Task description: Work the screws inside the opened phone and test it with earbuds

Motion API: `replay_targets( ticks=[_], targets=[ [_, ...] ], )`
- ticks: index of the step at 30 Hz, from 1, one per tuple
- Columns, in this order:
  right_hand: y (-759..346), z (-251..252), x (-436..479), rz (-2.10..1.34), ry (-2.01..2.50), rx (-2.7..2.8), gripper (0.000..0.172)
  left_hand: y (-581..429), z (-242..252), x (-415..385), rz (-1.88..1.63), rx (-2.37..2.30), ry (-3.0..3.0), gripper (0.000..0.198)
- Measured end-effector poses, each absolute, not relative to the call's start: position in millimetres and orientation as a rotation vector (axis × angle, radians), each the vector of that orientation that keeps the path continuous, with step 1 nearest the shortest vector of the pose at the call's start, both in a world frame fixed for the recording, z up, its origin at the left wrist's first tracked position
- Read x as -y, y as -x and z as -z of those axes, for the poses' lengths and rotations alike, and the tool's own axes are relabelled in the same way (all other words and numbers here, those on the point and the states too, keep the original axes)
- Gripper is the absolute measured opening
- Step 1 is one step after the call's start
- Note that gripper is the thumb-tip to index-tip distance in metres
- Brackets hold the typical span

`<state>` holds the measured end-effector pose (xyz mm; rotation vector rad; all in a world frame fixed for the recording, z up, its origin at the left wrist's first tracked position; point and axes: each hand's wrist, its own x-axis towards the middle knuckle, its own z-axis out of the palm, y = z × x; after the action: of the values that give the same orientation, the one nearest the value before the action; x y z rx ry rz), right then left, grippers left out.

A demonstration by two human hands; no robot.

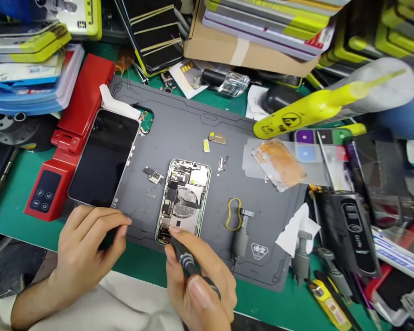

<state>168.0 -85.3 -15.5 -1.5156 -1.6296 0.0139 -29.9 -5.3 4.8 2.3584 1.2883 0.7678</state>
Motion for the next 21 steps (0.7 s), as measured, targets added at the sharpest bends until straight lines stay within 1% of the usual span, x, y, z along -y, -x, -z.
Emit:
replay_targets(
  ticks=[3,5,7,9,11,12,15,16,17,19,21],
  targets=[
    [-167,11,85,-0.116,1.500,1.622,0.093,29,-5,5,-0.761,-1.308,-2.355,0.013],
    [-167,11,84,-0.149,1.490,1.617,0.098,29,-5,5,-0.755,-1.310,-2.368,0.013],
    [-167,14,82,-0.028,1.473,1.607,0.105,30,-5,5,-0.754,-1.294,-2.381,0.013],
    [-166,17,78,0.095,1.454,1.563,0.097,31,-5,5,-0.753,-1.280,-2.385,0.014],
    [-165,19,75,0.112,1.405,1.548,0.086,32,-5,4,-0.752,-1.277,-2.379,0.012],
    [-164,19,74,0.084,1.384,1.556,0.086,32,-5,4,-0.753,-1.279,-2.375,0.010],
    [-162,19,72,0.063,1.380,1.594,0.094,32,-7,3,-0.752,-1.282,-2.390,0.005],
    [-161,19,72,0.092,1.381,1.583,0.091,32,-8,2,-0.756,-1.279,-2.402,0.005],
    [-161,19,72,0.108,1.381,1.574,0.084,31,-8,2,-0.762,-1.275,-2.411,0.006],
    [-162,20,73,0.102,1.352,1.584,0.064,30,-11,1,-0.782,-1.262,-2.421,0.008],
    [-164,21,75,0.068,1.354,1.609,0.052,27,-14,1,-0.804,-1.249,-2.425,0.010]
  ],
)
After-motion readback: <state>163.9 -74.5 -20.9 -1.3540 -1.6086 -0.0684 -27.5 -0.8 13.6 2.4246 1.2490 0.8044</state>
